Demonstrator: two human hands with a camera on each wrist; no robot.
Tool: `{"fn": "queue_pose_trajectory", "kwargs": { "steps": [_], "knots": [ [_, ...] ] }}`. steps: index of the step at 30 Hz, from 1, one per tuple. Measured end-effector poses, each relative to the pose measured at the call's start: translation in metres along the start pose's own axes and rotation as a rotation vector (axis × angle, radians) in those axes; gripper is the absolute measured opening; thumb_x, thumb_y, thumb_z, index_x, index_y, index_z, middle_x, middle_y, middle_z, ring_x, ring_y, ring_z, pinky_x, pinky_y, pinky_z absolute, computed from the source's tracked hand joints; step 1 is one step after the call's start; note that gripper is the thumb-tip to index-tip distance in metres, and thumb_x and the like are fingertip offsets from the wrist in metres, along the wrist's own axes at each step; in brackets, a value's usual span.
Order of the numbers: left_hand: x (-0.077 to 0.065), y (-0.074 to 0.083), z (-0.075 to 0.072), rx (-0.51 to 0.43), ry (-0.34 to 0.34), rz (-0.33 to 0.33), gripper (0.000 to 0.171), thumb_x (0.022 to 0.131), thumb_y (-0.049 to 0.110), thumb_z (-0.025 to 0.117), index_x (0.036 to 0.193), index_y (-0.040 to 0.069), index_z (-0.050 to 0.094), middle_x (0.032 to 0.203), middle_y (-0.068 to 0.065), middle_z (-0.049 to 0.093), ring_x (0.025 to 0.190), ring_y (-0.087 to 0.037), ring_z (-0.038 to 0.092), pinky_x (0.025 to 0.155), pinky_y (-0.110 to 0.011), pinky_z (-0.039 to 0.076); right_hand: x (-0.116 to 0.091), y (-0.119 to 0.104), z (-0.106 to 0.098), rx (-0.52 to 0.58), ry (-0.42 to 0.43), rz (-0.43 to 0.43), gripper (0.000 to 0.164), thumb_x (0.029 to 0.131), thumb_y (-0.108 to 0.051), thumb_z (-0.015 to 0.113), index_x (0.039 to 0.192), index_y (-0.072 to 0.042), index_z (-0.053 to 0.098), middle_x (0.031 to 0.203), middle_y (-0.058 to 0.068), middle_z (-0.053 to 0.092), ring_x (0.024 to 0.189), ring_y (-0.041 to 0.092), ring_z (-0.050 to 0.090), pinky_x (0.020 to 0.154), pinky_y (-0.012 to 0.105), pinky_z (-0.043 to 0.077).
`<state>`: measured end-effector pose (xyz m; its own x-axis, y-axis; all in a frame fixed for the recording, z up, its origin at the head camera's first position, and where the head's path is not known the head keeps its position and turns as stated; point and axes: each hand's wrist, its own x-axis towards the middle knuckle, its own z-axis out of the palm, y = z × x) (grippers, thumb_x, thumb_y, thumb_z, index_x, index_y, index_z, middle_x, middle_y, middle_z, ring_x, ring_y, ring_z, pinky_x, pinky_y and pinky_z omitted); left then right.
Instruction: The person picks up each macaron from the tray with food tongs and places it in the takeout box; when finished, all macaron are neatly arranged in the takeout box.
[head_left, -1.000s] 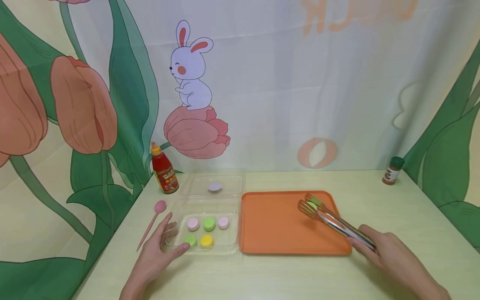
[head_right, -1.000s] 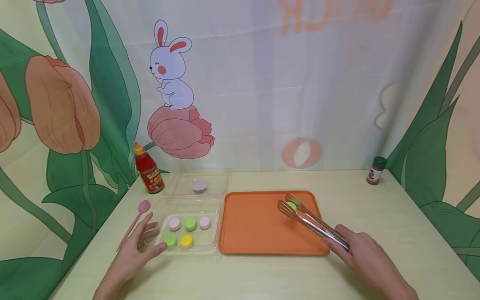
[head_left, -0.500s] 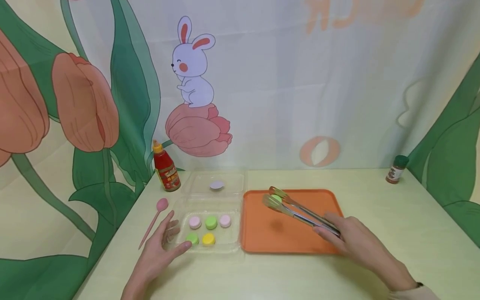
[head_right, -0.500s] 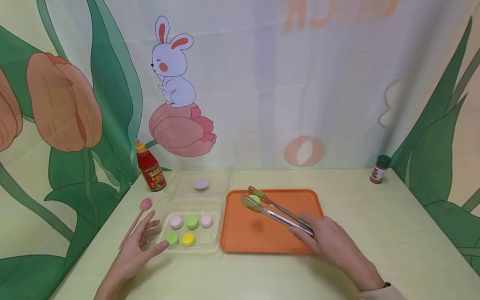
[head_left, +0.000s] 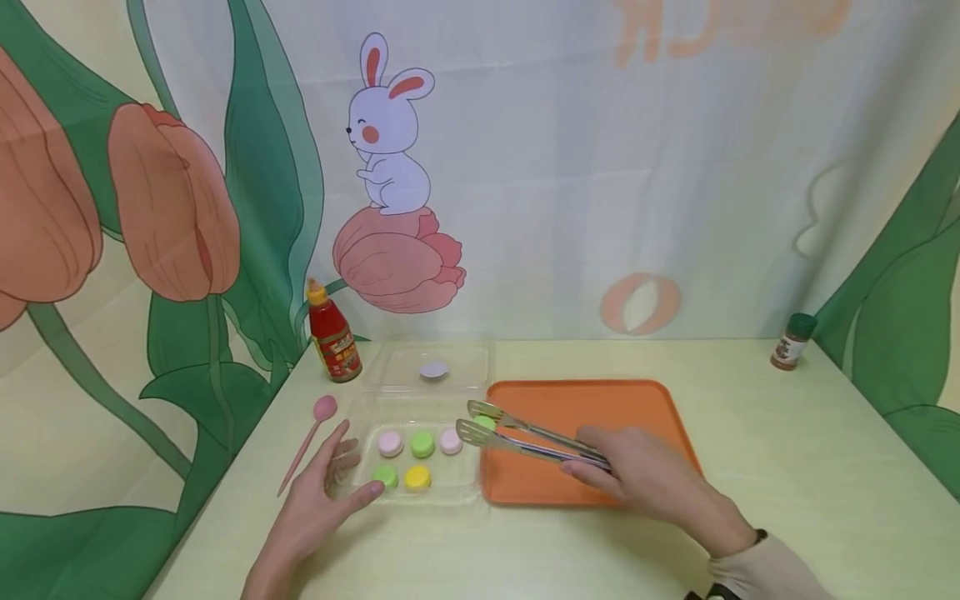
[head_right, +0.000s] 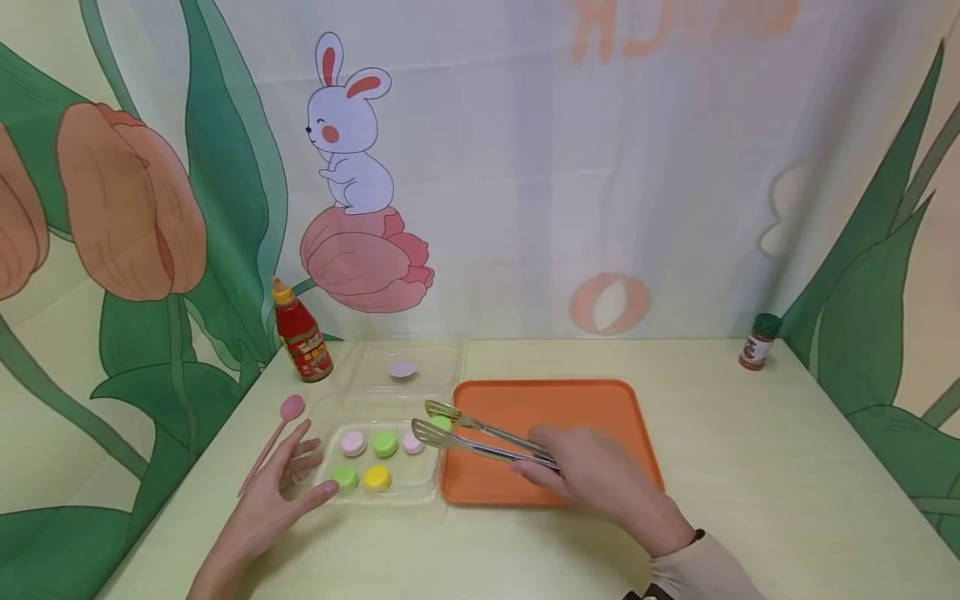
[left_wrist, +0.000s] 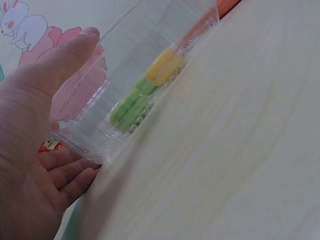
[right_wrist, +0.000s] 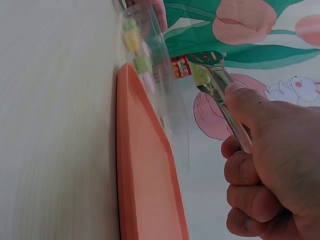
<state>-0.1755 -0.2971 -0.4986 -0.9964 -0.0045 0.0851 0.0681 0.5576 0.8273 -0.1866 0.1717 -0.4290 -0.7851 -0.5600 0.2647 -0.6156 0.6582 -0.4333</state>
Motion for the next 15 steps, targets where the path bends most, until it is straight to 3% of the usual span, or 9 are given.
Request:
{"fn": "queue_pose_trajectory", "kwargs": {
  "steps": [8,15],
  "knots": [
    [0.001,0.001,-0.001,0.004,-0.011,-0.02,0.113,0.093,0.049,0.091,0.179,0.028,0.021,0.172,-0.016,0.048,0.156,-0.039,0.052,0.129,-0.068,0.035,0.022,-0.017,0.004,-0.009,-0.153,-0.004,0.04,0.113,-0.057,0.058,0.095,-0.022,0.057,0.066,-0.014,0.041,0.054,0.0,0.034,0.052,0.023,0.029],
    [0.001,0.001,-0.001,0.0,-0.006,-0.017,0.112,0.094,0.046,0.092,0.179,0.026,0.022,0.171,-0.016,0.049,0.156,-0.039,0.051,0.13,-0.067,0.033,0.044,-0.037,-0.002,-0.072,-0.251,-0.049,0.035,0.113,-0.047,0.065,0.091,-0.02,0.062,0.066,-0.012,0.048,0.053,0.001,0.039,0.051,0.022,0.034]
  ]
}}
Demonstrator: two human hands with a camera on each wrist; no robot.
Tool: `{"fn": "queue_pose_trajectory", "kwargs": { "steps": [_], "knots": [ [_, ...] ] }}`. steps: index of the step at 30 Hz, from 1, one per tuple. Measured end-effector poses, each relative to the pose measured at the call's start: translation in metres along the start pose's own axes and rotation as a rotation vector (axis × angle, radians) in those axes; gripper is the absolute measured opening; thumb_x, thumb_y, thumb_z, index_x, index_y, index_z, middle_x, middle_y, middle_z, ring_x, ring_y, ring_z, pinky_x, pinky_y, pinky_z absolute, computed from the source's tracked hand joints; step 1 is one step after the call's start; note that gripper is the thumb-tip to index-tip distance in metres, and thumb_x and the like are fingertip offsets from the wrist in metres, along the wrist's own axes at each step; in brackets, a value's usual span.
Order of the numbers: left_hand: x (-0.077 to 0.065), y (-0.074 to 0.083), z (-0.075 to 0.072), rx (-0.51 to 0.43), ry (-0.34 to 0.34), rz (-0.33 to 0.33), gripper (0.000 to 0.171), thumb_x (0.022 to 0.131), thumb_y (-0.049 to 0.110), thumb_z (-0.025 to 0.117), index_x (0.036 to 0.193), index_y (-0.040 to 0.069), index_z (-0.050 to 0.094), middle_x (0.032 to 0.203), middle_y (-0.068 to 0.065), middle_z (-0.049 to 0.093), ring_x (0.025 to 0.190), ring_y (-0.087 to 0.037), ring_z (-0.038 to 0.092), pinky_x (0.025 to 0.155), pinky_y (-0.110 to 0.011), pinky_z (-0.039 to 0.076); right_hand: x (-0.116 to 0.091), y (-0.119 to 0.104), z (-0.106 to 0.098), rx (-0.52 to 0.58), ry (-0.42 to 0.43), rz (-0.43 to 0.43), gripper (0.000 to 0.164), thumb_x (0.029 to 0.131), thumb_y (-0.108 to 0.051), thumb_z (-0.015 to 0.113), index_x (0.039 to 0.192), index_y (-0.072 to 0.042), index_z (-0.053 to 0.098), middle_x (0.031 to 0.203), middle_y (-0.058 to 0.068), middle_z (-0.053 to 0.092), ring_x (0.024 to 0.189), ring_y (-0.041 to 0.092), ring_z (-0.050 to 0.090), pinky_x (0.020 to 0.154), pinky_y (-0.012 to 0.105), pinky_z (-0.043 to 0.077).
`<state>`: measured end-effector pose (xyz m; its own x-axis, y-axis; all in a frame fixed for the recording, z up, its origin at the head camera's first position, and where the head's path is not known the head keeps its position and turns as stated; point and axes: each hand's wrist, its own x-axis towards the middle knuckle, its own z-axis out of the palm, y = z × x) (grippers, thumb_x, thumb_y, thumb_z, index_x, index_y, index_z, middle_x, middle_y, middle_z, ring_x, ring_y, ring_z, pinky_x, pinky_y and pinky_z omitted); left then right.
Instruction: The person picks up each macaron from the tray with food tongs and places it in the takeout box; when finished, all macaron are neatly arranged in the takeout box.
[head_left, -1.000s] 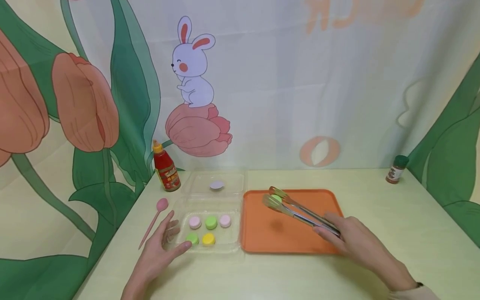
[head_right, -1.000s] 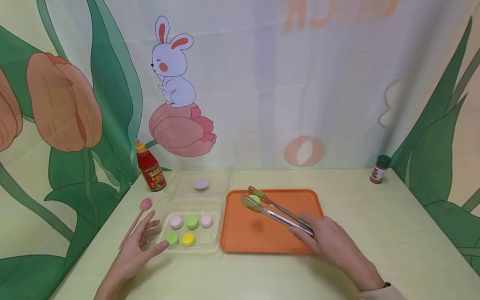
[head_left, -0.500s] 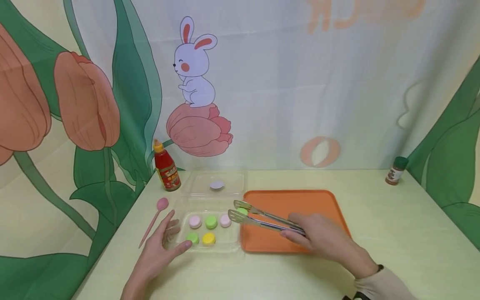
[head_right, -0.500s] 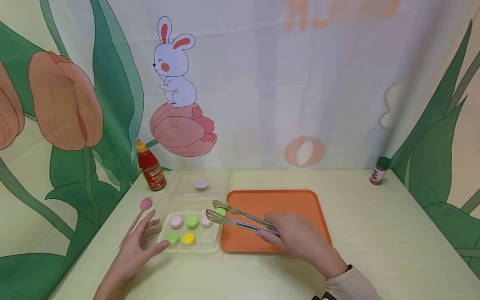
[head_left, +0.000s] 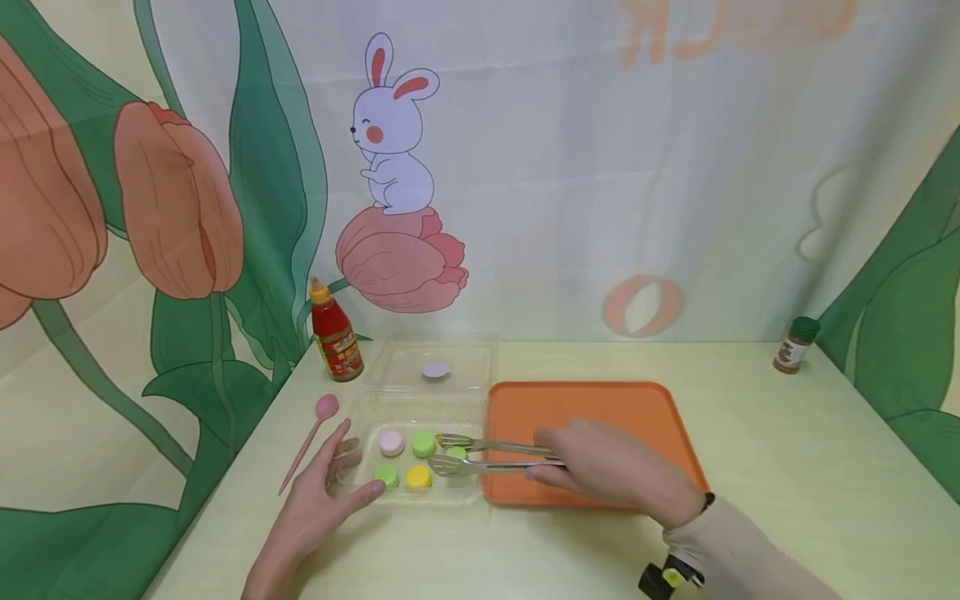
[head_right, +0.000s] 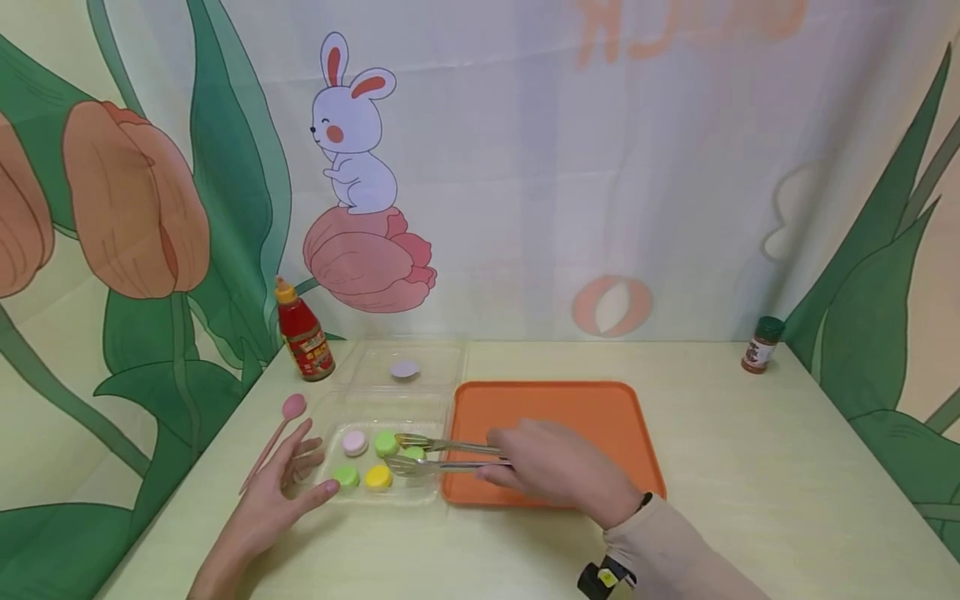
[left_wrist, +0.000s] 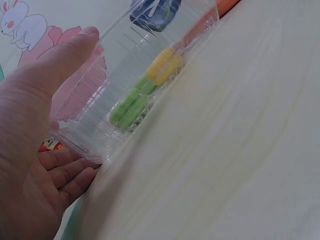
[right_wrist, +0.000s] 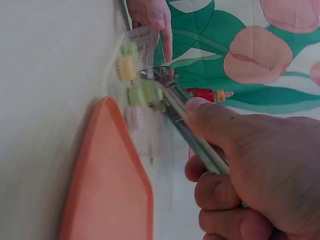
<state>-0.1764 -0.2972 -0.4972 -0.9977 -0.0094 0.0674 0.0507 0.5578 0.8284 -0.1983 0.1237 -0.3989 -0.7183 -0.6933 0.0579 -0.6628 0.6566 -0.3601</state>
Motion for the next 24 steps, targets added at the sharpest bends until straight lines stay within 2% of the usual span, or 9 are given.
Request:
{"fn": "queue_pose_trajectory", "kwargs": {
  "steps": [4,10,13,19,24],
  "knots": [
    [0.0,-0.001,-0.001,-0.001,-0.003,-0.004,0.112,0.093,0.048,0.092,0.179,0.028,0.022,0.171,-0.016,0.049,0.156,-0.038,0.051,0.13,-0.068,0.033,0.012,-0.013,-0.01,-0.027,-0.063,0.001,0.033,0.111,-0.039,0.071,0.085,-0.021,0.062,0.066,-0.011,0.045,0.056,0.003,0.04,0.054,0.023,0.034],
    [0.001,-0.003,0.0,-0.003,0.004,0.006,0.112,0.092,0.046,0.092,0.178,0.027,0.023,0.17,-0.016,0.051,0.155,-0.038,0.053,0.13,-0.068,0.034,0.027,-0.033,-0.02,-0.069,-0.13,0.098,0.037,0.107,-0.038,0.077,0.078,-0.02,0.062,0.064,-0.008,0.041,0.057,0.007,0.038,0.055,0.025,0.032],
    [0.001,-0.004,0.0,-0.001,0.005,0.009,0.112,0.092,0.046,0.093,0.178,0.026,0.024,0.17,-0.016,0.051,0.154,-0.038,0.054,0.129,-0.068,0.034,0.032,-0.041,-0.023,-0.106,-0.148,0.116,0.036,0.105,-0.039,0.08,0.079,-0.02,0.064,0.064,-0.008,0.044,0.057,0.008,0.038,0.055,0.026,0.031],
    [0.001,-0.003,0.001,0.003,0.01,0.01,0.112,0.092,0.047,0.093,0.178,0.026,0.024,0.17,-0.016,0.051,0.153,-0.038,0.055,0.129,-0.068,0.034,0.037,-0.049,-0.025,-0.155,-0.156,0.108,0.039,0.103,-0.04,0.083,0.077,-0.018,0.065,0.062,-0.008,0.039,0.056,0.008,0.033,0.054,0.027,0.026],
    [0.001,-0.003,0.0,0.006,0.015,0.021,0.112,0.092,0.046,0.093,0.178,0.026,0.024,0.169,-0.016,0.052,0.153,-0.038,0.056,0.129,-0.067,0.035,0.039,-0.051,-0.026,-0.137,-0.172,0.128,0.036,0.102,-0.039,0.084,0.079,-0.017,0.067,0.062,-0.007,0.044,0.055,0.009,0.035,0.054,0.027,0.028]
  ]
}}
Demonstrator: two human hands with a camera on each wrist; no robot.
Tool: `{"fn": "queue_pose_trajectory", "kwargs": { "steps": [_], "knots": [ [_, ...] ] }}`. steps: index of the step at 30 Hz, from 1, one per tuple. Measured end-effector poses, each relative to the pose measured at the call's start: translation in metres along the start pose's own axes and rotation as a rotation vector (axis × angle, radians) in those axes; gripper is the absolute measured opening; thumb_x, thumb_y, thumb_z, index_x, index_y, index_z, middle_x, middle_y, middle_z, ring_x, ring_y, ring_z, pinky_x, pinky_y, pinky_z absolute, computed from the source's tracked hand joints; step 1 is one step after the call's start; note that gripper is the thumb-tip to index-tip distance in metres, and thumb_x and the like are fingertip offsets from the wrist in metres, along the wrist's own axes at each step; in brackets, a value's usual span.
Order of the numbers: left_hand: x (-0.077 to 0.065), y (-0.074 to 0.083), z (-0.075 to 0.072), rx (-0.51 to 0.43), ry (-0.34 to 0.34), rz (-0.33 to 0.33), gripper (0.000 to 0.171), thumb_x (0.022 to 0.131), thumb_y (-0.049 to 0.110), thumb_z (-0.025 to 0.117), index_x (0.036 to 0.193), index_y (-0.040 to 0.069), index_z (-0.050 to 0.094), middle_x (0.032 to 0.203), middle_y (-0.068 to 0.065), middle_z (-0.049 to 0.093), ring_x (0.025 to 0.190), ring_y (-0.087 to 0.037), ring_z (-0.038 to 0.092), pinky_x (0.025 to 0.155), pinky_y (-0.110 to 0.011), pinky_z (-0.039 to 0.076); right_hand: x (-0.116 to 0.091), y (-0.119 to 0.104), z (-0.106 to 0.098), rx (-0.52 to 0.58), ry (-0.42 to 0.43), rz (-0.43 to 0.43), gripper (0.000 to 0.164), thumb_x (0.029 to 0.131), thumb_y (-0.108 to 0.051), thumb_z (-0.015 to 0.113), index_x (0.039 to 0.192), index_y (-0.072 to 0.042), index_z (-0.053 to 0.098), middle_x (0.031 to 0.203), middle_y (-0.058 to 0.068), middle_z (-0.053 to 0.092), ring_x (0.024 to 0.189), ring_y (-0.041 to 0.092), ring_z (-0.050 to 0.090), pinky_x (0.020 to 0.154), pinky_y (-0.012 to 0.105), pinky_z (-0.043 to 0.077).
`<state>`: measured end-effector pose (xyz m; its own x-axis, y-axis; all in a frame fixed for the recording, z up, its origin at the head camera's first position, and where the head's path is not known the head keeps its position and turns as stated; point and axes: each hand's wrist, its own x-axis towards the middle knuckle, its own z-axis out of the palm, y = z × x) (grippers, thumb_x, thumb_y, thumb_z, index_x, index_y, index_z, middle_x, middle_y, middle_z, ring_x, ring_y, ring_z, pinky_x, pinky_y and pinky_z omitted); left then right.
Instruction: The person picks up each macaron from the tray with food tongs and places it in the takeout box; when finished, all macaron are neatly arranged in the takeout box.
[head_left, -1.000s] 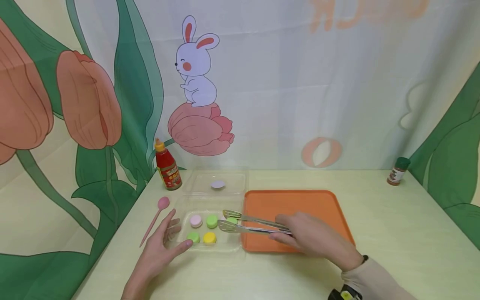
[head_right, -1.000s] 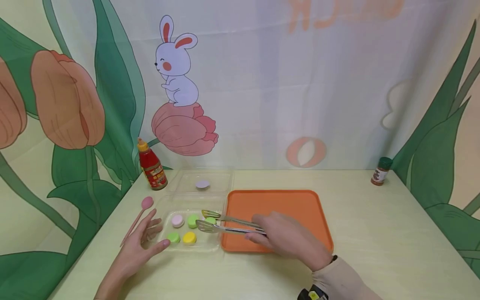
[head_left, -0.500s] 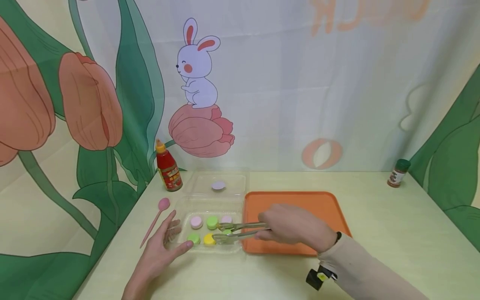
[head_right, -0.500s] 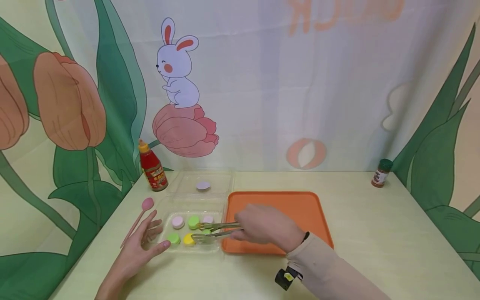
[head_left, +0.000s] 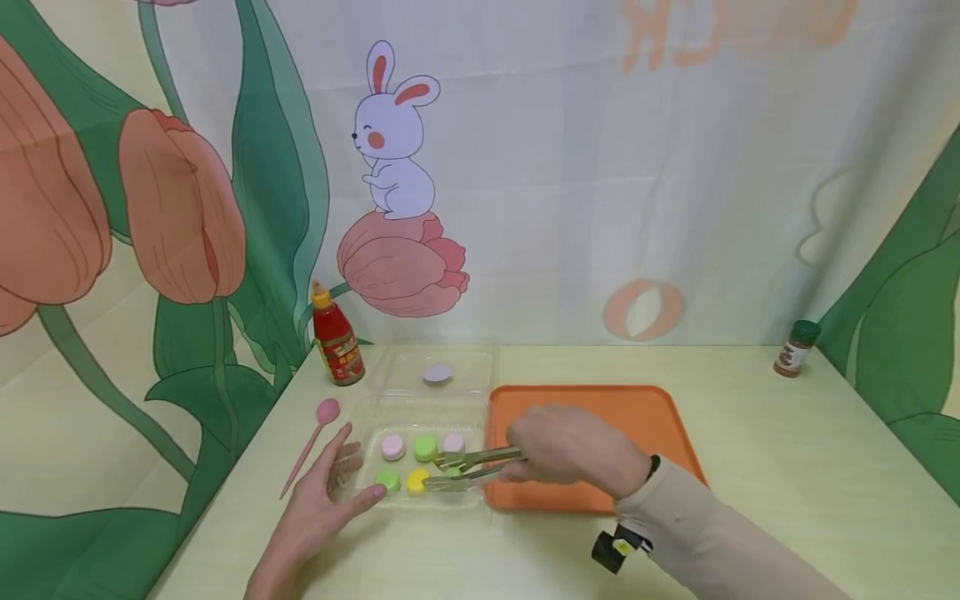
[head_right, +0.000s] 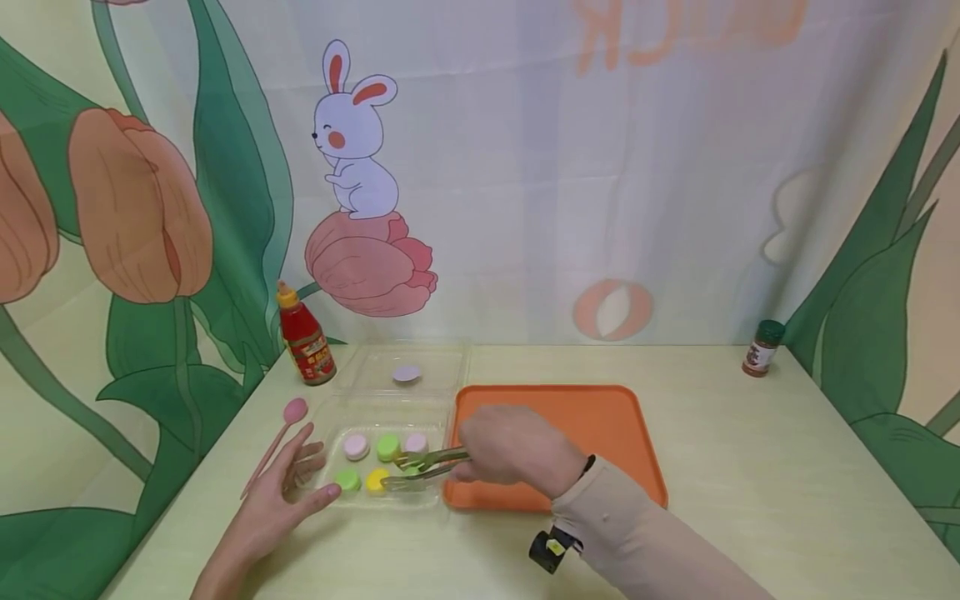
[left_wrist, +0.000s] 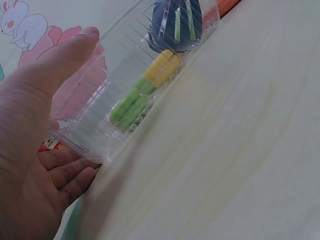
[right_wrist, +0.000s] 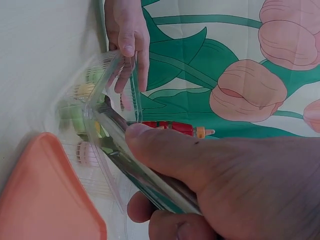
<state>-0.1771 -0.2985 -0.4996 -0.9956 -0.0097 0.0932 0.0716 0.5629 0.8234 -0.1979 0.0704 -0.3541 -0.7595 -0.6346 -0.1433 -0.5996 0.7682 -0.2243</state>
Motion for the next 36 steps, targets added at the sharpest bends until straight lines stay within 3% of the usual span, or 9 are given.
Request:
{"fn": "queue_pose_trajectory", "kwargs": {
  "steps": [10,21,26,28,33,36],
  "knots": [
    [-0.002,0.001,0.001,0.02,-0.003,-0.039,0.114,0.091,0.053,0.092,0.178,0.03,0.024,0.168,-0.015,0.053,0.153,-0.038,0.055,0.128,-0.067,0.038,0.0,-0.003,-0.003,0.025,-0.044,0.047,0.034,0.101,-0.042,0.084,0.082,-0.018,0.068,0.066,-0.005,0.054,0.057,0.01,0.041,0.054,0.027,0.032],
    [-0.003,0.003,0.001,0.033,-0.011,-0.047,0.114,0.091,0.054,0.092,0.178,0.027,0.023,0.17,-0.015,0.051,0.155,-0.038,0.053,0.129,-0.068,0.035,-0.01,0.007,-0.005,0.091,-0.036,0.053,0.039,0.104,-0.044,0.08,0.081,-0.018,0.064,0.068,-0.006,0.048,0.061,0.01,0.042,0.059,0.028,0.035],
    [-0.002,0.004,0.001,0.029,-0.011,-0.049,0.115,0.091,0.054,0.092,0.179,0.027,0.023,0.17,-0.016,0.051,0.155,-0.038,0.053,0.129,-0.068,0.035,-0.025,0.018,-0.012,0.148,0.029,-0.001,0.045,0.105,-0.048,0.077,0.078,-0.017,0.059,0.065,-0.009,0.039,0.058,0.008,0.036,0.057,0.026,0.03],
    [-0.002,0.004,0.001,0.028,-0.01,-0.045,0.115,0.091,0.054,0.092,0.179,0.026,0.023,0.17,-0.016,0.051,0.155,-0.039,0.053,0.129,-0.068,0.035,-0.032,0.024,-0.014,0.176,0.06,-0.023,0.044,0.106,-0.049,0.076,0.08,-0.017,0.059,0.065,-0.008,0.043,0.058,0.008,0.037,0.057,0.026,0.031],
    [-0.001,0.004,0.001,0.021,-0.007,-0.033,0.114,0.092,0.052,0.092,0.179,0.025,0.023,0.17,-0.016,0.051,0.155,-0.039,0.053,0.129,-0.068,0.035,-0.048,0.038,-0.012,0.301,0.162,0.021,0.045,0.106,-0.056,0.073,0.108,-0.011,0.068,0.081,-0.003,0.065,0.062,0.007,0.051,0.059,0.028,0.046],
    [-0.001,0.004,0.0,0.022,-0.007,-0.035,0.114,0.092,0.052,0.091,0.179,0.025,0.023,0.17,-0.017,0.051,0.155,-0.04,0.053,0.129,-0.068,0.036,-0.058,0.049,-0.008,0.378,0.268,0.089,0.053,0.105,-0.06,0.072,0.118,-0.009,0.067,0.077,-0.002,0.064,0.057,0.008,0.051,0.054,0.027,0.045]
  ]
}}
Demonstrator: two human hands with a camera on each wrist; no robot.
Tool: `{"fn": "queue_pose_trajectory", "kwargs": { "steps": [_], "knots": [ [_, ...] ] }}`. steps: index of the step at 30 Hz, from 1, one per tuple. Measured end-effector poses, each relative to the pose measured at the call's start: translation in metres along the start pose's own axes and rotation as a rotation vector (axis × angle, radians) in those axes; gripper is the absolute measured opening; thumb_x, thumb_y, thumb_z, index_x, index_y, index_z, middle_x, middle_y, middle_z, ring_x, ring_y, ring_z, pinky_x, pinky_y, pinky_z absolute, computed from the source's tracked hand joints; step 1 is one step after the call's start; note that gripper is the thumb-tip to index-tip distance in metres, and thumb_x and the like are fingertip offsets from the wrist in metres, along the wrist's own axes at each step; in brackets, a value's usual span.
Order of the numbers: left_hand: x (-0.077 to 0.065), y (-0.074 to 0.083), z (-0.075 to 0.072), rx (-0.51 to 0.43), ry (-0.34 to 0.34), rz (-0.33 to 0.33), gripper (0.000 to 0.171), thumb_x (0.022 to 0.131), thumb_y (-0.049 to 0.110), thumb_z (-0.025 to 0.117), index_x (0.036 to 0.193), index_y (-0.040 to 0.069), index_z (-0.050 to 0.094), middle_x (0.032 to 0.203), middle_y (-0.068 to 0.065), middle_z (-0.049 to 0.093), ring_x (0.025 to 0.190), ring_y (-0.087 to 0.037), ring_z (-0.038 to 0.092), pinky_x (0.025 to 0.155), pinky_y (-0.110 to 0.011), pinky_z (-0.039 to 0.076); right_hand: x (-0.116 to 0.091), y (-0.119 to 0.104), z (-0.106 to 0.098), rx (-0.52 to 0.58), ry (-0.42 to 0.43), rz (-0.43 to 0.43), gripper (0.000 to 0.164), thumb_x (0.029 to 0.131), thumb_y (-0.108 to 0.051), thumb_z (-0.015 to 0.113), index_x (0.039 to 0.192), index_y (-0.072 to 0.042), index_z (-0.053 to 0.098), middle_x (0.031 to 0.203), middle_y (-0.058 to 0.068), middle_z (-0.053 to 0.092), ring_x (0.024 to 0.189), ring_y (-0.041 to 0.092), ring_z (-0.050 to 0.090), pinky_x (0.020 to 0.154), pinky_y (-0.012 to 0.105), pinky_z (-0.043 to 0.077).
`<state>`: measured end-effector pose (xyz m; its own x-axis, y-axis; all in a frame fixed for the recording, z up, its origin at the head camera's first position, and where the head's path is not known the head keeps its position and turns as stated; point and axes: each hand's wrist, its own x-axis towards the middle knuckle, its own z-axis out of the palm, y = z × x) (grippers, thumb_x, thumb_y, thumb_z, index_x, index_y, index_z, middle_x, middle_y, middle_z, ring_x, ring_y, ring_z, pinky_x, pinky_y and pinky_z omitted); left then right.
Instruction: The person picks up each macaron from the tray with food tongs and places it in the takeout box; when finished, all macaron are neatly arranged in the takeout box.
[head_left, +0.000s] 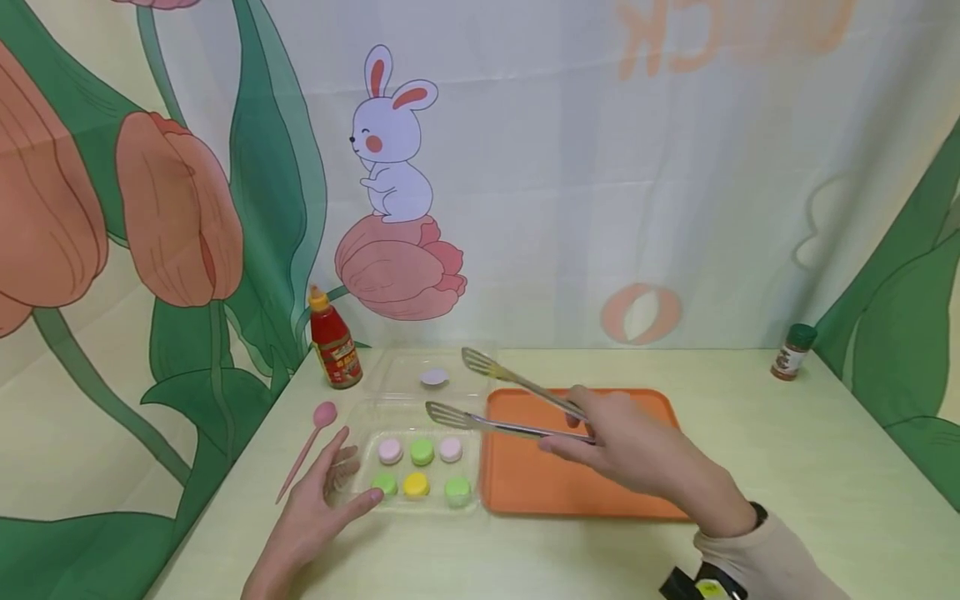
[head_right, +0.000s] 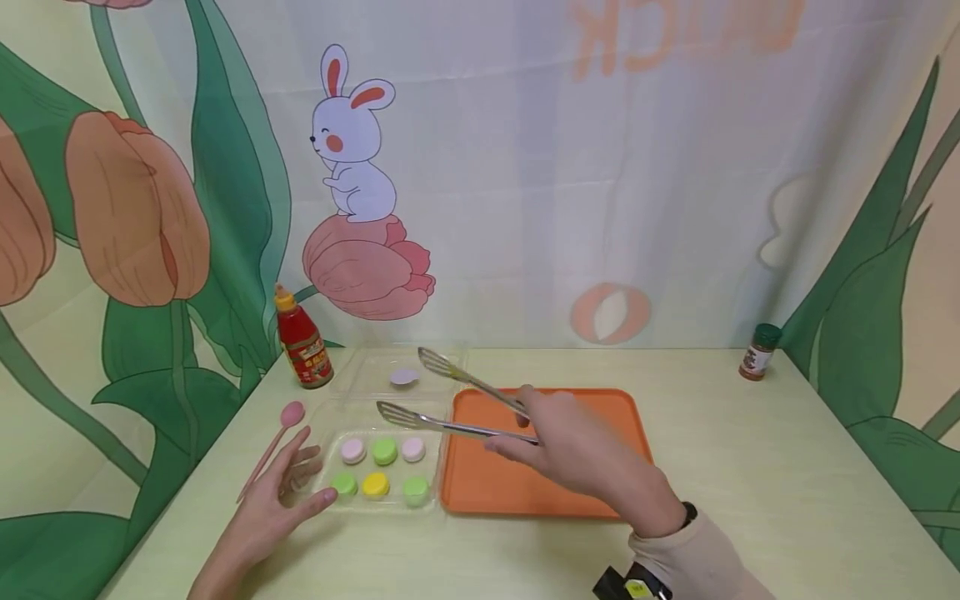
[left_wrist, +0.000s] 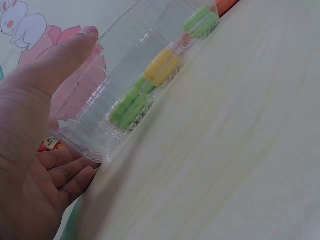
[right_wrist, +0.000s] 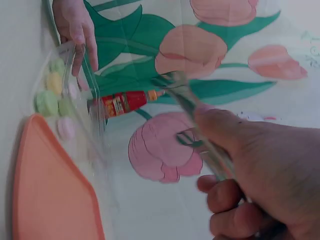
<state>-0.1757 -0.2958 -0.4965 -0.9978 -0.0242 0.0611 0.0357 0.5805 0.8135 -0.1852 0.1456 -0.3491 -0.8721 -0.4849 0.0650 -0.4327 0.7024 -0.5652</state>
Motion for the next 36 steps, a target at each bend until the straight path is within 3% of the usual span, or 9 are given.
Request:
{"fn": "queue_pose_trajectory", "kwargs": {
  "steps": [2,8,15,24,30,33,36],
  "knots": [
    [0.0,0.0,0.0,-0.001,0.0,0.001,0.114,0.092,0.052,0.091,0.179,0.026,0.022,0.17,-0.017,0.051,0.154,-0.04,0.053,0.129,-0.068,0.036,-0.008,0.01,-0.002,0.028,0.098,0.017,0.053,0.104,-0.061,0.073,0.117,-0.011,0.064,0.068,-0.002,0.055,0.052,0.009,0.044,0.049,0.028,0.039],
    [0.0,-0.002,0.001,-0.004,-0.002,0.0,0.114,0.092,0.053,0.091,0.179,0.026,0.022,0.17,-0.017,0.051,0.154,-0.039,0.053,0.129,-0.069,0.034,-0.032,0.044,-0.006,0.031,0.425,0.053,0.048,0.102,-0.053,0.08,0.119,-0.012,0.062,0.069,-0.002,0.049,0.054,0.011,0.044,0.05,0.028,0.04],
    [0.0,-0.003,0.001,-0.012,-0.003,-0.005,0.114,0.092,0.053,0.091,0.179,0.027,0.022,0.17,-0.016,0.051,0.155,-0.038,0.053,0.13,-0.069,0.033,-0.057,0.088,-0.011,0.015,0.654,0.197,0.06,0.102,-0.048,0.082,0.138,-0.006,0.061,0.077,0.002,0.058,0.062,0.013,0.05,0.054,0.03,0.04],
    [0.001,-0.001,0.001,0.001,-0.009,-0.017,0.115,0.092,0.054,0.09,0.179,0.026,0.021,0.17,-0.017,0.05,0.155,-0.04,0.052,0.129,-0.071,0.033,-0.086,0.148,-0.003,0.022,0.785,0.456,0.083,0.104,-0.049,0.077,0.161,0.002,0.045,0.087,0.006,0.073,0.07,0.012,0.057,0.061,0.028,0.042],
    [0.001,0.0,0.001,0.003,-0.011,-0.033,0.117,0.091,0.056,0.091,0.179,0.027,0.02,0.171,-0.017,0.05,0.156,-0.04,0.051,0.129,-0.071,0.032,-0.097,0.175,0.005,0.062,0.834,0.55,0.082,0.105,-0.05,0.075,0.161,0.001,0.045,0.101,0.01,0.074,0.074,-0.002,0.058,0.069,0.025,0.042],
    [0.001,-0.001,0.001,0.001,-0.01,-0.032,0.116,0.091,0.056,0.091,0.179,0.027,0.02,0.171,-0.016,0.05,0.156,-0.04,0.051,0.13,-0.07,0.033,-0.099,0.186,0.008,0.069,0.854,0.567,0.079,0.105,-0.047,0.076,0.158,0.004,0.048,0.11,0.016,0.069,0.092,0.014,0.062,0.078,0.032,0.043],
    [0.001,-0.001,0.001,-0.004,-0.01,-0.029,0.116,0.092,0.055,0.091,0.179,0.027,0.02,0.171,-0.017,0.05,0.156,-0.04,0.052,0.13,-0.07,0.033,-0.099,0.195,0.01,0.069,0.849,0.608,0.079,0.106,-0.045,0.075,0.156,0.01,0.047,0.119,0.024,0.058,0.113,0.039,0.053,0.082,0.045,0.04]
  ]
}}
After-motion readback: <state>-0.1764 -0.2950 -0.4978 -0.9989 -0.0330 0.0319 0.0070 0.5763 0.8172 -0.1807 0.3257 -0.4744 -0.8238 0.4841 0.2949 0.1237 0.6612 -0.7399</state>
